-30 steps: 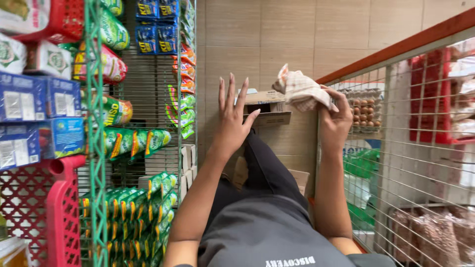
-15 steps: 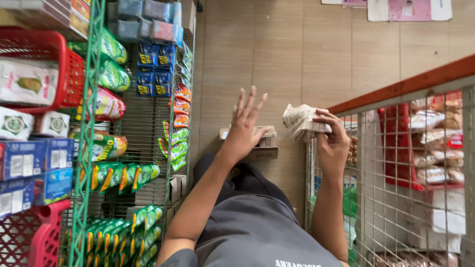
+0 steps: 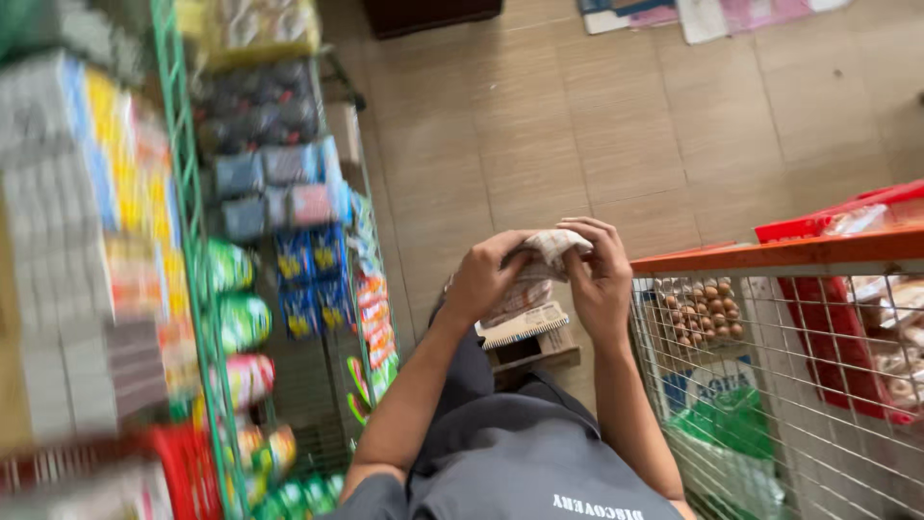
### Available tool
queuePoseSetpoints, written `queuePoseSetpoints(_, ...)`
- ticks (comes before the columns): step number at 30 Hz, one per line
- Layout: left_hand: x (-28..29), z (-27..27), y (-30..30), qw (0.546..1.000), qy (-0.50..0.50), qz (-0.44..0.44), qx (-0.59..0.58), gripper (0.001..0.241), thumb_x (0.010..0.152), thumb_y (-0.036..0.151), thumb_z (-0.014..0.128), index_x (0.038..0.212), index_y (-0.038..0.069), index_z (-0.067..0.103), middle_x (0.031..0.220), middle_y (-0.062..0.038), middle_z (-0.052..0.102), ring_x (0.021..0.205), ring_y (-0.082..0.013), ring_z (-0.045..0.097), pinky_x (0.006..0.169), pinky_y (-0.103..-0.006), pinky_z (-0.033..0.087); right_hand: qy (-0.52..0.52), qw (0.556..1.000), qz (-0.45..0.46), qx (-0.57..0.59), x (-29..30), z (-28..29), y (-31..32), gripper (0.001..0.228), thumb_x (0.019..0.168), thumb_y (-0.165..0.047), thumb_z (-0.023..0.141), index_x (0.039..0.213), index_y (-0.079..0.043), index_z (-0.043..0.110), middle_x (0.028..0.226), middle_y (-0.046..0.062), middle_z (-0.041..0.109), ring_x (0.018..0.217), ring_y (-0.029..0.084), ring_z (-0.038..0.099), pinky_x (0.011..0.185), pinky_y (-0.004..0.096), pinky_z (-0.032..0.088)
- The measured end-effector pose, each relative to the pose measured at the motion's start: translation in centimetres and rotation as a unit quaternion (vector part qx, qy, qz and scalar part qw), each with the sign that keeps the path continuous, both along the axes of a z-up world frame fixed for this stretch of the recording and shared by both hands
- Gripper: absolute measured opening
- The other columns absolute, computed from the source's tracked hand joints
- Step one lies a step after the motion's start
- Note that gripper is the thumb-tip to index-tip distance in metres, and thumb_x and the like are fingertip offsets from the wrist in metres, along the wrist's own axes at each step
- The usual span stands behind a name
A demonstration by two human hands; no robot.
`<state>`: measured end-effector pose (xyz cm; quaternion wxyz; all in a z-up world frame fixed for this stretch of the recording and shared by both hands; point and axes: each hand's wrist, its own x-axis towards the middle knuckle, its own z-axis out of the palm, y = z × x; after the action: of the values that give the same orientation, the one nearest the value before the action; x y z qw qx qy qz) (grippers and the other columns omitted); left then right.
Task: The person arranges packets of Sunlight dishwashing liquid on a lower shelf, then wipes a cardboard box with a cloth. The person then moves to a wire rack and wipes and rearranges various snack packets, including chips and cookies, using the cloth.
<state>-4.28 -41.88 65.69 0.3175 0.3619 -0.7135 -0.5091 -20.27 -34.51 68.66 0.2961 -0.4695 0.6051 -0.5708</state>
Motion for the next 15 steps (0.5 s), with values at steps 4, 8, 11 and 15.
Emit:
queuePoseSetpoints(4, 0.7, 0.3, -10.0, 0.999, -0.010, -0.052, -0.014, 0.030, 0.095, 0.006, 0.061, 0.124, 0.005, 0.069, 0.116, -0.018, 0.073, 0.109, -0.0352, 0.071, 0.093, -0.0398, 0.055, -0.018, 0.998, -0.052, 0.022, 1.2, 0.2, -8.6, 0.025, 0.101, 0.004, 0.058, 0.123, 0.001, 0.068, 0.122, 0.006, 0.059, 0.090, 0.010, 0.062, 0.073, 0.024, 0.053)
queuePoseSetpoints(8, 1.5, 2.0, -17.2, 0.995, 0.006, -0.100, 0.026, 0.037, 0.094, 0.003, 0.055, 0.128, 0.008, 0.068, 0.119, -0.015, 0.073, 0.109, -0.0313, 0.072, 0.095, -0.0392, 0.056, -0.056, 0.996, -0.065, 0.033, 1.8, 0.7, -14.1, 0.026, 0.100, 0.003, 0.058, 0.125, 0.000, 0.066, 0.108, 0.004, 0.068, 0.092, 0.008, 0.067, 0.077, 0.024, 0.057)
queuePoseSetpoints(11, 1.5, 3.5, -21.1, 0.992, 0.020, -0.097, -0.074, 0.047, 0.090, -0.002, 0.052, 0.132, 0.008, 0.070, 0.128, -0.015, 0.073, 0.120, -0.0326, 0.068, 0.106, -0.0411, 0.050, -0.093, 0.989, -0.089, 0.069, 1.6, 1.3, -16.4, 0.027, 0.099, 0.003, 0.059, 0.124, 0.000, 0.066, 0.099, 0.003, 0.072, 0.085, 0.007, 0.067, 0.074, 0.023, 0.057)
queuePoseSetpoints(15, -0.4, 5.5, -24.2, 0.983, 0.044, -0.160, -0.080, 0.051, 0.089, 0.003, 0.073, 0.139, 0.003, 0.061, 0.133, -0.019, 0.067, 0.126, -0.0325, 0.063, 0.119, -0.0457, 0.034, -0.066, 0.987, -0.136, 0.055, 0.3, 2.5, -17.0, 0.024, 0.095, 0.004, 0.063, 0.118, 0.000, 0.070, 0.095, 0.005, 0.075, 0.083, 0.009, 0.070, 0.074, 0.025, 0.058)
